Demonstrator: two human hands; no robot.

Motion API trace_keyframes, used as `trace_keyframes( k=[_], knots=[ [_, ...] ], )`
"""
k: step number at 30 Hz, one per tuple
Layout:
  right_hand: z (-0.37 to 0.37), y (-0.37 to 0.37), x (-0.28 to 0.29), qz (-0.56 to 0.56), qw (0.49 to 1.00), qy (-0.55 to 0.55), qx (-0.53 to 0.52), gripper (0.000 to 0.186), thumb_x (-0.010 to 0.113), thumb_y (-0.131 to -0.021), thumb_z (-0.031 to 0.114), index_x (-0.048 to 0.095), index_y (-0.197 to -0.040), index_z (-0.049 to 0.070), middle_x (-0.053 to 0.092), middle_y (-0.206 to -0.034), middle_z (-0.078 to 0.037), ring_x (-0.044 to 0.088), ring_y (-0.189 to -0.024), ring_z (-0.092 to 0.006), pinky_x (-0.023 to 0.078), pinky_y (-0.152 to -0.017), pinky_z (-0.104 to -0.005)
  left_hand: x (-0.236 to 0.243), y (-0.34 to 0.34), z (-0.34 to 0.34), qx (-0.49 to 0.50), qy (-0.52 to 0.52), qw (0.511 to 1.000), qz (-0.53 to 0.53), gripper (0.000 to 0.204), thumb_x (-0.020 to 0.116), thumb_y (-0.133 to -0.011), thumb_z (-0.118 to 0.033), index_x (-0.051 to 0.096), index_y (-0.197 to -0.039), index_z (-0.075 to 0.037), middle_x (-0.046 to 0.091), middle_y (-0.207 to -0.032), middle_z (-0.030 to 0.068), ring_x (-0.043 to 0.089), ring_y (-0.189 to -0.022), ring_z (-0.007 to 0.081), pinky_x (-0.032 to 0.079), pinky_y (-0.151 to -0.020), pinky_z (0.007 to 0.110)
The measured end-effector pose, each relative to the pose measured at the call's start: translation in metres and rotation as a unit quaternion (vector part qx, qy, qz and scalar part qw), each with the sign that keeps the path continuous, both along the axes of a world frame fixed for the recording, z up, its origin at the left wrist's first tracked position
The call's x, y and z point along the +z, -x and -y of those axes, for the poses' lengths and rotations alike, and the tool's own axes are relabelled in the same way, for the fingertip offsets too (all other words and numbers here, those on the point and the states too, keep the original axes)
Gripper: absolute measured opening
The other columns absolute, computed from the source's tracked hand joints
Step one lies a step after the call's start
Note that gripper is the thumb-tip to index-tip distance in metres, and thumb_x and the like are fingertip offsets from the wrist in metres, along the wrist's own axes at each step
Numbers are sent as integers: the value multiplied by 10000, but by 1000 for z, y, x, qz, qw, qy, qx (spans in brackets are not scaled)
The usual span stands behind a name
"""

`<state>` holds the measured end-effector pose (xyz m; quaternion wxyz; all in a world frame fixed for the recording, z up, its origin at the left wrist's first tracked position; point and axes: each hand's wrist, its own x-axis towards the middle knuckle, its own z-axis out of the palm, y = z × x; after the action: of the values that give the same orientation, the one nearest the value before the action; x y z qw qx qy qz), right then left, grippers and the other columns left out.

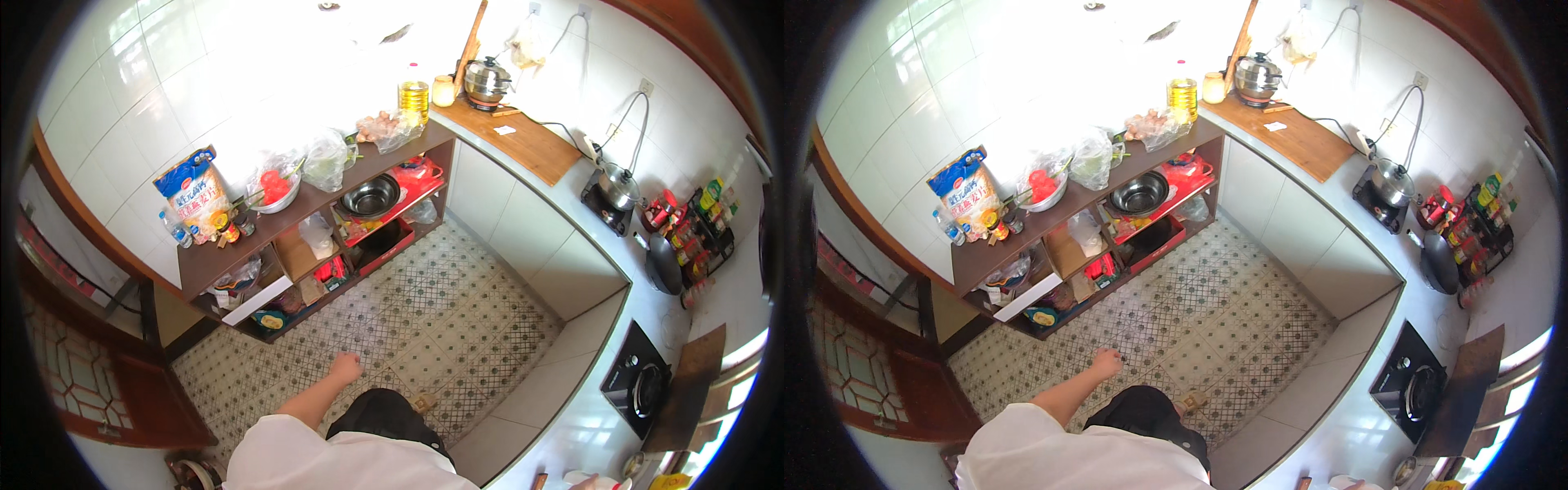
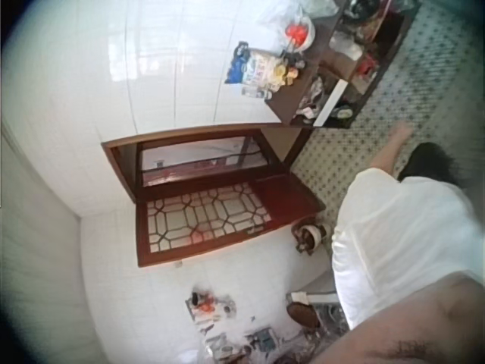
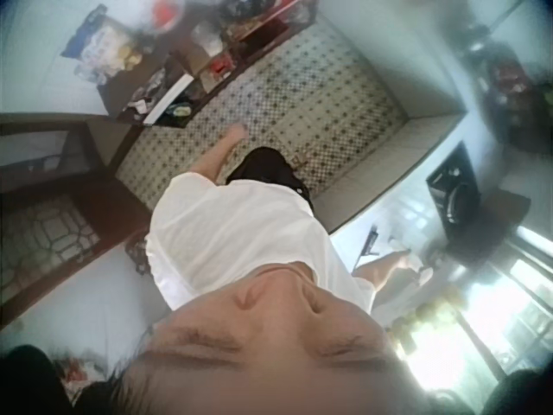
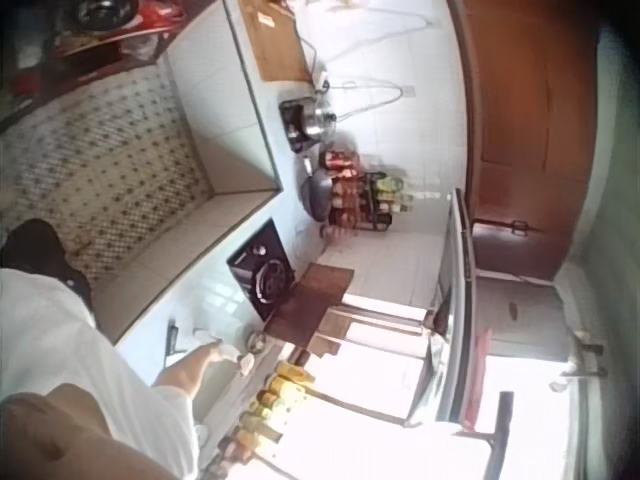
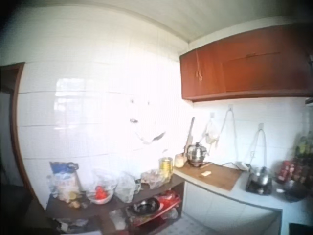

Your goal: The person rinses a purple cloth, a large metal bowl, and a wooden stick in a kitchen sink under running water.

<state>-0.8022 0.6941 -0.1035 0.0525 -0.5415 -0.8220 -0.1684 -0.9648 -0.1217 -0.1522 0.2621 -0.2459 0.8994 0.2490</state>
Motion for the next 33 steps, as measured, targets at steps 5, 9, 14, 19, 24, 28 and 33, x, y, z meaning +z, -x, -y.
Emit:
trace_keyframes(
  k=[5,9,14,19,24,28,33],
  knots=[
    [-86,42,-43,59,975,-212,39,370,438,-944,138,504,-1208,-113,562,-1164,-257,534,-1096,-400,411,-927,-543,-6,17,-43,33,-13,994,-101,378,633,-745,-207,604,-1087,-47,483,-1193,225,470,-1124,378,427,-944,449],
    [-90,88,-48,-628,604,421,252,423,370,-1005,286,428,-1340,35,551,-1267,-101,485,-1204,-271,172,-1120,-501,19,27,-66,27,-83,982,-168,432,669,-751,-203,572,-1133,-28,480,-1207,205,452,-1140,369,390,-989,438],
    [225,151,118,-508,579,536,345,552,655,-834,73,395,-1306,-47,533,-1215,-136,531,-1073,-225,425,-968,-355,102,21,-112,-105,-106,942,-302,505,676,-771,-265,521,-1209,-64,432,-1340,205,413,-1227,395,353,-1021,462],
    [322,110,174,-409,463,681,393,714,809,-727,245,420,-1279,15,533,-1166,-63,509,-1079,-194,398,-961,-345,180,13,-197,-256,-350,849,-302,542,686,-829,-327,499,-1276,-84,376,-1405,193,343,-1316,338,295,-1081,417],
    [382,61,217,-407,386,737,377,551,773,-766,192,482,-1197,7,572,-1084,-56,546,-1015,-169,443,-900,-324,238,-24,-217,-244,-538,764,-260,421,569,-934,-241,488,-1314,-79,420,-1408,107,360,-1326,216,285,-1091,384],
    [367,-4,230,-437,437,711,336,564,744,-794,238,469,-1218,-13,591,-1095,-81,570,-1013,-171,467,-890,-337,282,-53,-273,-251,-642,712,-138,433,583,-920,-176,476,-1314,-34,476,-1378,90,395,-1307,198,288,-1090,371],
    [364,-93,244,-426,646,540,330,496,747,-686,298,585,-1064,20,609,-979,-138,586,-997,-296,394,-998,-433,297,-95,-333,-304,-737,604,13,516,687,-861,-207,476,-1293,-18,495,-1325,102,392,-1300,215,285,-1101,375]
  ],
)
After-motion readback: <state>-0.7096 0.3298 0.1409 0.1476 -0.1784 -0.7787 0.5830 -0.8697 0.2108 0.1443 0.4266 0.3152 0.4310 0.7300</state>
